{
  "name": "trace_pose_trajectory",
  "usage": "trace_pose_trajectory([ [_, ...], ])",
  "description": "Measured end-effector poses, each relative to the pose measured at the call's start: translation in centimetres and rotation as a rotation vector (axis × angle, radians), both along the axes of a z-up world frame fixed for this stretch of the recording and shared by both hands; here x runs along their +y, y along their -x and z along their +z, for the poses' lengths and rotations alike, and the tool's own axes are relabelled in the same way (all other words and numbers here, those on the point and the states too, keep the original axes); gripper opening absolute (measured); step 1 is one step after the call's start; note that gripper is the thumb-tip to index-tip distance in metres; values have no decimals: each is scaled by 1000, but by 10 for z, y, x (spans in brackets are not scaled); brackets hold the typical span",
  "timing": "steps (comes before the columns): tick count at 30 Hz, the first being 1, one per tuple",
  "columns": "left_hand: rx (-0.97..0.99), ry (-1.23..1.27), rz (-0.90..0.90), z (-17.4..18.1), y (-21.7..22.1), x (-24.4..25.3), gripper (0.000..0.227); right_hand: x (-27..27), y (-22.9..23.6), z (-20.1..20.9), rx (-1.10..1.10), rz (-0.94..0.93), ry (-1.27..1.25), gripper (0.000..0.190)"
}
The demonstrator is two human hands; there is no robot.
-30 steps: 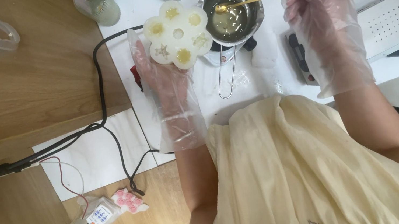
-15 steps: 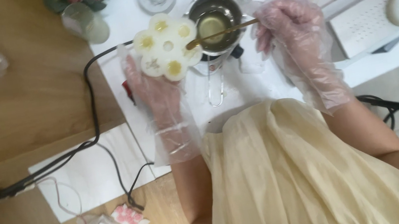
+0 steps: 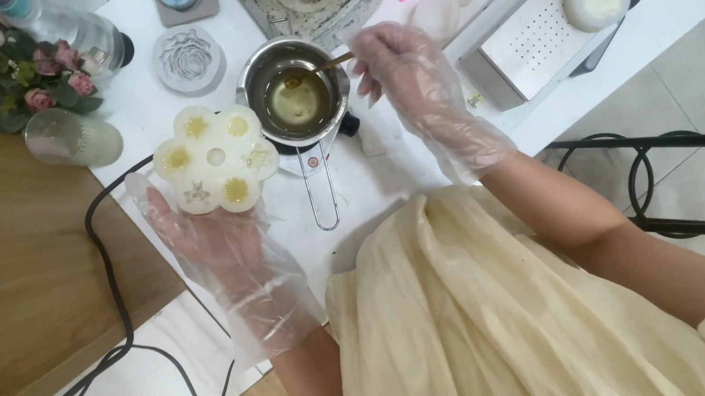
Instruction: The recorder is making handmade candles by melting wax and pouring it into various flower-shaped molds at a workbench.
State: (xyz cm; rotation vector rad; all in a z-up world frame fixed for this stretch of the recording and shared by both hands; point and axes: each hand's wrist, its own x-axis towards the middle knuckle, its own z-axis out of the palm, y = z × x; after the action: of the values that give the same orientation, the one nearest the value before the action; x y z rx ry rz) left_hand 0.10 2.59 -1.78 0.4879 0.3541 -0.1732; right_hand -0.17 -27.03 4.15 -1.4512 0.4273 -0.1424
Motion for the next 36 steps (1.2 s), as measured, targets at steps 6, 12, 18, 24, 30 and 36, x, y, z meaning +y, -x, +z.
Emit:
trace_pose_trajectory([
  [6,92,-277,87,12,5,-12,78,6,-8,-13,-9,113,306,25],
  [12,65,-242,73,-5,4,-9,79,8,-18,-20,171,145,162,25],
  [18,60,-274,81,19,6,-17,79,-1,-14,-40,246,133,-262,22],
  [24,45,-269,81,6,4,-13,81,-13,-12,-44,256,19,-398,19],
  [30,20,-198,85,31,1,-25,79,-20,-6,18,173,-3,-458,18],
  [36,4,39,16,4,-11,-24,73,-18,7,56,49,36,-382,19],
])
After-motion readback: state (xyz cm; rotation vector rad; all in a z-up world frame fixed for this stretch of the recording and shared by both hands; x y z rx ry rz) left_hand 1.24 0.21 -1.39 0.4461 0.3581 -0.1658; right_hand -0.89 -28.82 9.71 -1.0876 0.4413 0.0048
